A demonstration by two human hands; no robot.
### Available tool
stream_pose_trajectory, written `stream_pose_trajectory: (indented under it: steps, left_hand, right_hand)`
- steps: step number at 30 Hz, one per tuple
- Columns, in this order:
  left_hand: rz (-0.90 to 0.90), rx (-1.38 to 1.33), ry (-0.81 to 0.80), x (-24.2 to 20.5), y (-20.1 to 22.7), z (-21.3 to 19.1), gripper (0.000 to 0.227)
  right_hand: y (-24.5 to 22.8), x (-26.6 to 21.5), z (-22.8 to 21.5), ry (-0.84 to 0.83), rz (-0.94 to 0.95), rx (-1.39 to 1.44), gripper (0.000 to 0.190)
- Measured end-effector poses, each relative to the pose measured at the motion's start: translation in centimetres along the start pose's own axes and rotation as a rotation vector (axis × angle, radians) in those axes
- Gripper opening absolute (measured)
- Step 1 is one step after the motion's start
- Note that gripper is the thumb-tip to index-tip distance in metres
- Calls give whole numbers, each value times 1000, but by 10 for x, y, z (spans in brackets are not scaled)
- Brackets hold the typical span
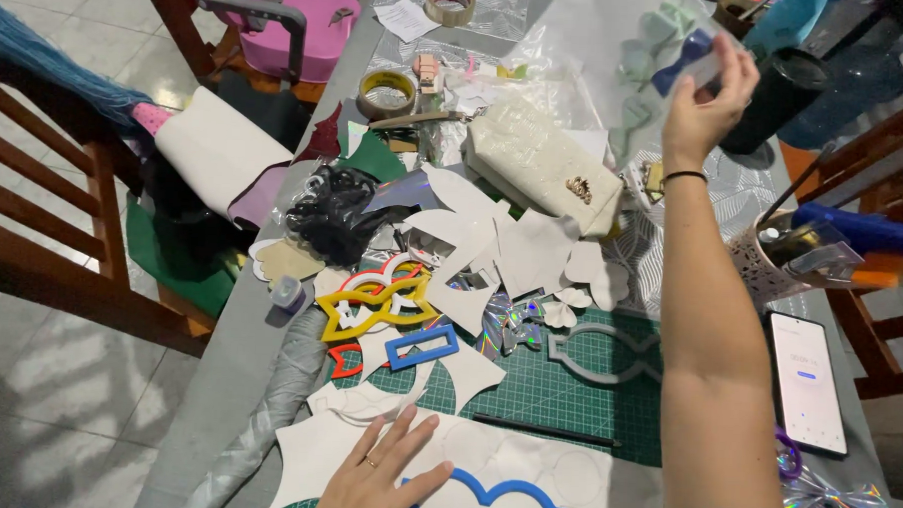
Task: Tracing bow-shaped patterns onto a white sheet using a stencil and a marker
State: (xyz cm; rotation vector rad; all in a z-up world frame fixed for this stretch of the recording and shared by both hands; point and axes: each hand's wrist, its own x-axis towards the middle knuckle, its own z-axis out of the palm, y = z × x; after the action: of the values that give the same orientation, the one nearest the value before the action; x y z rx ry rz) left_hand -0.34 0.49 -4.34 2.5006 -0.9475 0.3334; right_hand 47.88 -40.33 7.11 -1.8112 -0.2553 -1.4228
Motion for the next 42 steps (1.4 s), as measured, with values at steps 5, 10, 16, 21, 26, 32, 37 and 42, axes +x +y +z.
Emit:
stream_pose_trajectory:
  steps: [5, 10, 16, 21, 26, 32, 37, 42]
  left_hand:
    - [9, -15, 28, -2, -2, 6, 76]
    - [16, -16, 64, 2, 0, 1, 75]
    - [-2, -55, 24, 3, 2, -6, 79]
    - [12, -138, -39, 8, 1, -13, 70]
    - [14, -54, 17, 6, 1, -8, 71]
    - [8, -62, -29, 6, -1, -8, 75]
    - [12, -30, -35, 6, 0, -8, 80]
    - [18, -72, -54, 7, 0, -11, 75]
  right_hand:
    - [-35, 34, -49, -3, -42, 210, 59]
    - [-46, 46, -79, 9, -93, 290, 61]
    - [-83, 28, -69, -83, 529, 819, 60]
    - [-140, -8, -25, -155, 1102, 822, 53]
    - [-117, -42, 18, -441, 1170, 688, 56]
    - [-77, -35, -40, -909, 819, -95, 25]
    - [60, -76, -78, -1040, 487, -755, 51]
    - [79, -95, -71, -1025, 551, -795, 67]
